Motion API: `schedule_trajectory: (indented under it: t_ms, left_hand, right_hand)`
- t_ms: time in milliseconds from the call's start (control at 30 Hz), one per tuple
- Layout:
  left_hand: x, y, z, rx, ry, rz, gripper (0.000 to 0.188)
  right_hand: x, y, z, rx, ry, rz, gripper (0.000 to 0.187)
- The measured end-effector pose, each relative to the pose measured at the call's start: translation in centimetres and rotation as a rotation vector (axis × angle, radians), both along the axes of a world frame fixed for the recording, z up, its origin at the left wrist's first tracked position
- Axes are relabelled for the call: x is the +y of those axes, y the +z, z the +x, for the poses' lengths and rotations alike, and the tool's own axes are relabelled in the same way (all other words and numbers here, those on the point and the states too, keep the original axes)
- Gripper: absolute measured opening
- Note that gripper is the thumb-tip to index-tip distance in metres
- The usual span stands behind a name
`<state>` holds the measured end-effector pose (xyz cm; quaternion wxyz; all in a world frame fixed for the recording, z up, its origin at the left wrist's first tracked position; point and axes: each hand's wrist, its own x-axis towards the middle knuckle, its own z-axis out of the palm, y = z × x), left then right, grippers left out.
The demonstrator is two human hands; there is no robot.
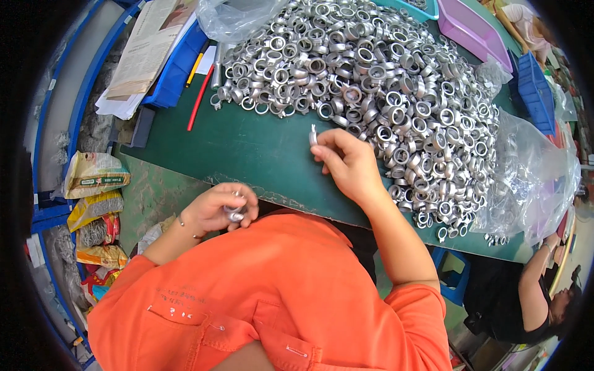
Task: The person assembles metal fittings by picking up metal ring brackets and small insert components from the table and fitting the small components into the ring brackets by hand.
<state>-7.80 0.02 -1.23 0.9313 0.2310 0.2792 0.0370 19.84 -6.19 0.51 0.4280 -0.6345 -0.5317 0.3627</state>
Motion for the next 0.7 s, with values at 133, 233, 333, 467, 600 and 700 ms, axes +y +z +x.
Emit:
schedule_trajectory:
  t_ms: [133,233,333,467,600,700]
  left_hand:
    - [-1.3,-2.3,-2.1,0.183,0.044,-0.118,0.021]
    - [-2.0,-5.8,1.0,0.282,0.215,-0.236,0.026]
    - [-1.9,-8.7,5.4,0.107,0.307,-0.226,0.027]
    - [-1.0,-9.4,9.7,-0.224,0.305,-0.137,0.026]
    - [-0.5,-9.1,10.8,-0.135,0.29,-0.048,0.026]
    - [-0.3,-9.2,10.8,-0.011,0.224,0.164,0.027]
  right_hand:
    - [-2.3,0.5,-0.8,0.38,0.042,0.028,0.007]
    - [-2.9,0.6,-1.1,0.383,0.051,0.093,0.007]
    - [-2.9,0.9,-1.3,0.165,0.077,0.358,0.015]
    - [-3.2,1.1,-1.0,0.061,0.123,0.443,0.014]
    - [-3.6,1.2,-1.0,0.058,0.116,0.424,0.014]
    - [-3.7,0.7,-0.9,0.096,0.11,0.432,0.014]
